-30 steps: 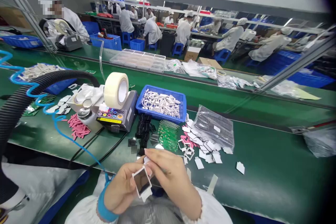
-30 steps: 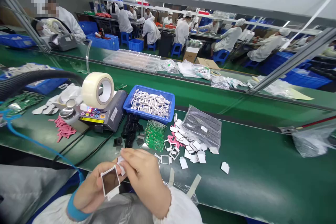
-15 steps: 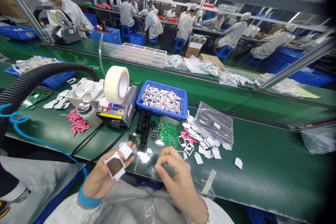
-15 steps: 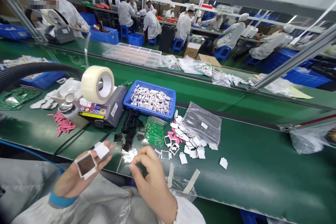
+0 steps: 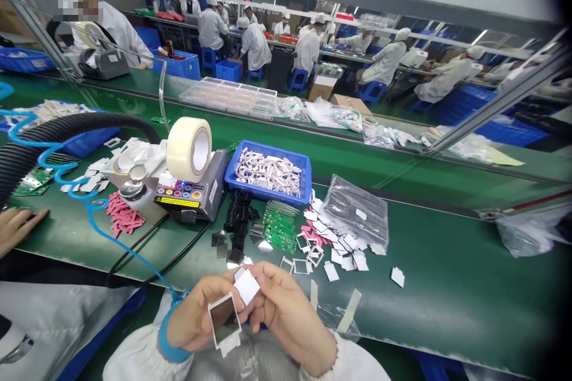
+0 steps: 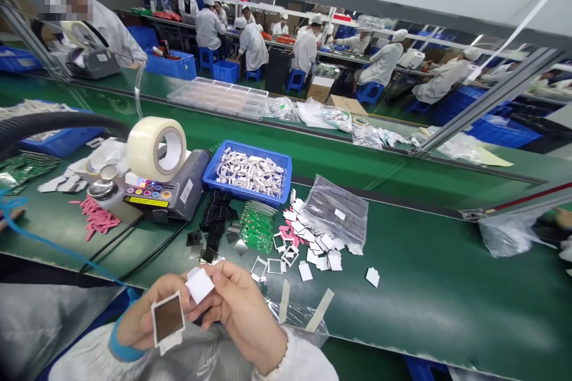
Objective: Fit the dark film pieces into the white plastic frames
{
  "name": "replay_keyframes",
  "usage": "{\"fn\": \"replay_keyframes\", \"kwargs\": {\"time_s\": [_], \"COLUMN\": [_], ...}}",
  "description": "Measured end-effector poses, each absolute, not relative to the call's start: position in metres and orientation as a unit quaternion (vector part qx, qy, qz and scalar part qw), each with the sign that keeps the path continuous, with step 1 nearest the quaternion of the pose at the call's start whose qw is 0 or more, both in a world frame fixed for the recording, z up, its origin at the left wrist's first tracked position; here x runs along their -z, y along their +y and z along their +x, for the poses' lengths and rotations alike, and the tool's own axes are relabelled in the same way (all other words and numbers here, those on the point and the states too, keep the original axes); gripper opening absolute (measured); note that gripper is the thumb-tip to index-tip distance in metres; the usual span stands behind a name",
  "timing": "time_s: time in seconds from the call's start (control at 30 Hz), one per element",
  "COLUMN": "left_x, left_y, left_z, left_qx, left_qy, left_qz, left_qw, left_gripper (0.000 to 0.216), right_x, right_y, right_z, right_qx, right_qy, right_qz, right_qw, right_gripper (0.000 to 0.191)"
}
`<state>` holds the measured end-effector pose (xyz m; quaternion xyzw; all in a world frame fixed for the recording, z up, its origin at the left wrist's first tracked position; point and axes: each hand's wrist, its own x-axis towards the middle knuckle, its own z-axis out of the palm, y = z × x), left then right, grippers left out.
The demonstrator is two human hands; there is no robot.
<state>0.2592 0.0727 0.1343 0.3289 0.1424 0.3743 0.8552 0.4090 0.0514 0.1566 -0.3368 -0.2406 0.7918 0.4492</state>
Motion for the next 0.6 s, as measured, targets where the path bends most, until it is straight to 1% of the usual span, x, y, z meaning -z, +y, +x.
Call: {"fn": "replay_keyframes", "kwargs": {"time_s": [0.1,0.27,0.33,0.37,0.4,0.47,0.53,0.6], "left_x": [-0.136,-0.143,-0.145,-0.145,-0.144,-0.140,-0.137,-0.135], "left_y": [0.074,0.077,0.080,0.081,0.082,0.081,0.079,0.074], "left_z": [0.263,0.262,0.260,0.259,0.259,0.259,0.261,0.264], "left_qx": [-0.358,-0.356,-0.361,-0.358,-0.351,-0.325,-0.298,-0.280], "left_qy": [0.143,0.136,0.136,0.142,0.151,0.166,0.167,0.156], "left_qz": [0.326,0.324,0.309,0.298,0.284,0.246,0.209,0.182], "left_qw": [0.863,0.866,0.869,0.874,0.879,0.898,0.916,0.930], "left_gripper": [0.037,0.036,0.034,0.034,0.035,0.039,0.039,0.038], "right_x": [-0.156,-0.151,-0.152,-0.155,-0.159,-0.171,-0.185,-0.198], "right_y": [0.053,0.051,0.050,0.050,0.051,0.054,0.058,0.062], "right_z": [0.412,0.420,0.426,0.430,0.435,0.444,0.449,0.450], "right_qx": [-0.821,-0.854,-0.845,-0.826,-0.791,-0.668,-0.494,-0.333], "right_qy": [-0.186,-0.146,-0.167,-0.199,-0.254,-0.430,-0.637,-0.784], "right_qz": [-0.317,-0.271,-0.261,-0.264,-0.274,-0.313,-0.332,-0.307], "right_qw": [0.437,0.420,0.435,0.457,0.485,0.520,0.491,0.424], "right_gripper": [0.032,0.031,0.029,0.026,0.023,0.016,0.009,0.013]}}
